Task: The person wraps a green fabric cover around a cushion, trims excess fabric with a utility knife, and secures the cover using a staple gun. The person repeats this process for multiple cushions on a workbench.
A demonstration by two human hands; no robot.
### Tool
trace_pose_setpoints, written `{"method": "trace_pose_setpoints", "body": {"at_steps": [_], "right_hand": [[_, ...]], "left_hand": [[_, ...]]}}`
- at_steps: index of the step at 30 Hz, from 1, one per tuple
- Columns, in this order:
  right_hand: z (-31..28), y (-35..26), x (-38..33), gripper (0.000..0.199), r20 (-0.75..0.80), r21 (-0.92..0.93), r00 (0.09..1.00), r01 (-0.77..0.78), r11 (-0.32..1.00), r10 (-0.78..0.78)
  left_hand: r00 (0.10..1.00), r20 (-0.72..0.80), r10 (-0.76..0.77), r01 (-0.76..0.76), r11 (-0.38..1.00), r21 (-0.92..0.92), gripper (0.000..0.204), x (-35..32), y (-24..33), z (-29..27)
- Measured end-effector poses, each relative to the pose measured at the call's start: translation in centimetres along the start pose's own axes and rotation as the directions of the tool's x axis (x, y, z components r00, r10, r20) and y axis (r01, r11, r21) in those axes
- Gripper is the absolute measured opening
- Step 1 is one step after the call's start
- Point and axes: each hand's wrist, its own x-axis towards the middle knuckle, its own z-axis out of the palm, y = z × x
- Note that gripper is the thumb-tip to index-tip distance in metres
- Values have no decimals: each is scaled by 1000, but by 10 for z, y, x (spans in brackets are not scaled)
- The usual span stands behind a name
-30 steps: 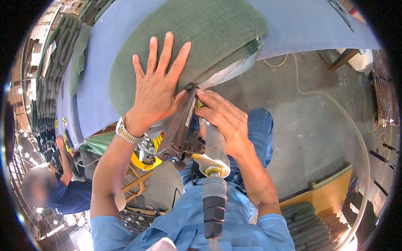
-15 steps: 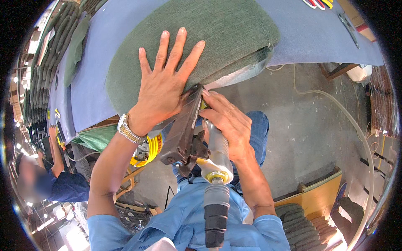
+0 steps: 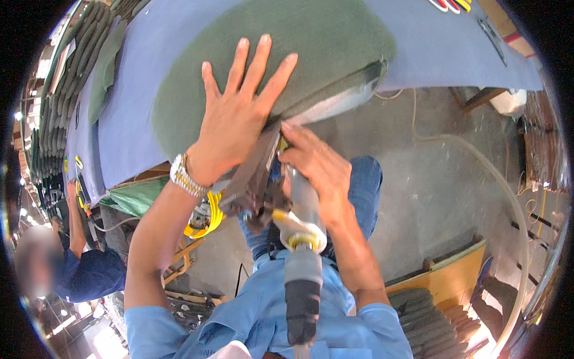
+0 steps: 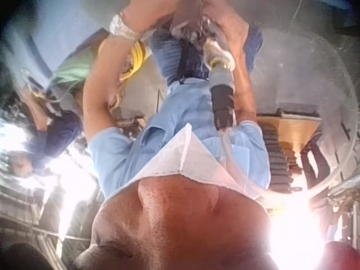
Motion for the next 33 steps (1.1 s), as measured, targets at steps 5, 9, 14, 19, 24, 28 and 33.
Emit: {"method": "trace_pose_setpoints", "body": {"at_steps": [5,9,14,19,24,28,33], "right_hand": [[-5,-2,-19,33,-70,110,996,-49,993,57],[-14,-8,-93,36,-81,251,937,-310,917,339],[-26,20,-188,39,-83,555,650,-599,577,755],[-28,45,-197,41,213,775,453,-618,133,866],[-36,63,-210,43,183,800,488,-579,159,854],[-40,72,-215,44,189,850,452,-519,85,872],[-34,74,-216,44,233,860,465,-509,42,854]], "left_hand": [[987,-120,109,-118,990,-74,102,1,-10,4],[986,-122,115,-133,980,-148,82,-1,-14,-10],[993,-61,99,-96,397,-913,71,-62,65,-29],[886,-463,26,-290,-749,-596,39,-98,184,-68],[800,-569,-189,-139,-982,130,26,-78,250,-117],[710,-704,1,118,-986,117,25,-68,229,-112],[680,-733,34,178,-977,120,23,-69,220,-130]]}}
